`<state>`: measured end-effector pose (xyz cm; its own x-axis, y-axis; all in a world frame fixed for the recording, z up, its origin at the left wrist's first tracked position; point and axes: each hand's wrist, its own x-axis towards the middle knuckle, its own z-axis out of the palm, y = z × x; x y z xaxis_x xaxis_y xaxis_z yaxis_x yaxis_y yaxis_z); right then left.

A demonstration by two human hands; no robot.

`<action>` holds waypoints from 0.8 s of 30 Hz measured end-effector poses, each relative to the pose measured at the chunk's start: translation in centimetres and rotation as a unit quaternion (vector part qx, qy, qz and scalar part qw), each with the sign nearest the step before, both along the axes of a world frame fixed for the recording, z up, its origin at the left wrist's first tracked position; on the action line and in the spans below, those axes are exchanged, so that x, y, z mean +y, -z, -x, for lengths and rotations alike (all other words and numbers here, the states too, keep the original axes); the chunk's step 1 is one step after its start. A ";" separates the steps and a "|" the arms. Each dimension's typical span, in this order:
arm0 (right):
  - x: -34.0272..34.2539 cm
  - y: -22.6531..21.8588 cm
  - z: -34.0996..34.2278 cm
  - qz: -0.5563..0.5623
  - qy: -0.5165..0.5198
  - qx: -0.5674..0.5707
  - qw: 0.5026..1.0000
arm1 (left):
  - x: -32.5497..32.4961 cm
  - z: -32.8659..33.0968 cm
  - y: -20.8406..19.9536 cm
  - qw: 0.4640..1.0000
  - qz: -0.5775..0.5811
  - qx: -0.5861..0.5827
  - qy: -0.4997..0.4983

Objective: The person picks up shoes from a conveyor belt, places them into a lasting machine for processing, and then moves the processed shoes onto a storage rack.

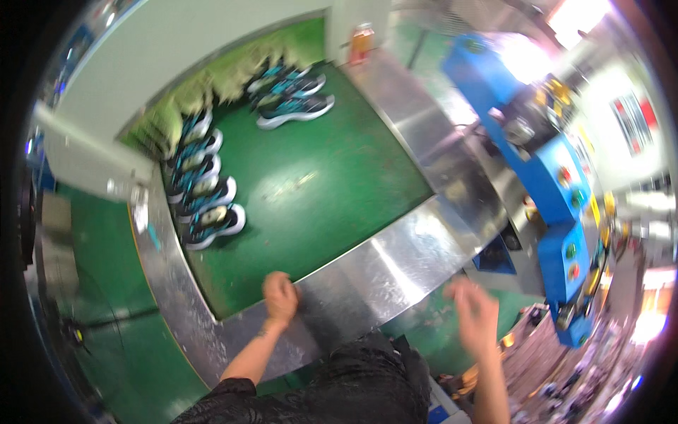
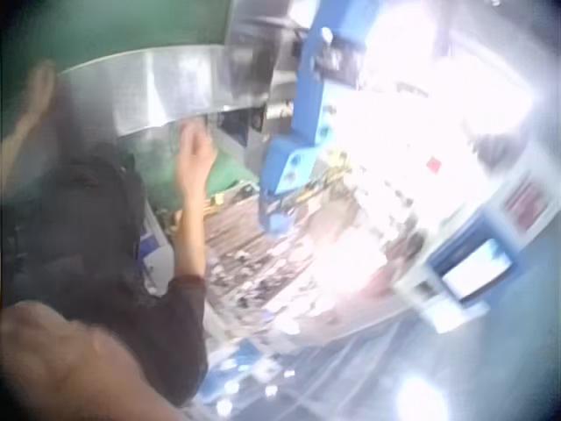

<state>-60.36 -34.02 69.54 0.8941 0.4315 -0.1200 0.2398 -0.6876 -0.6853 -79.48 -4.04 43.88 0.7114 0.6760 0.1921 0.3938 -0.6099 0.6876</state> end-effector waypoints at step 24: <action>16.5 12.9 0.0 -0.015 0.010 0.572 0.820 | 8.0 10.0 3.5 0.920 0.045 -0.031 -0.389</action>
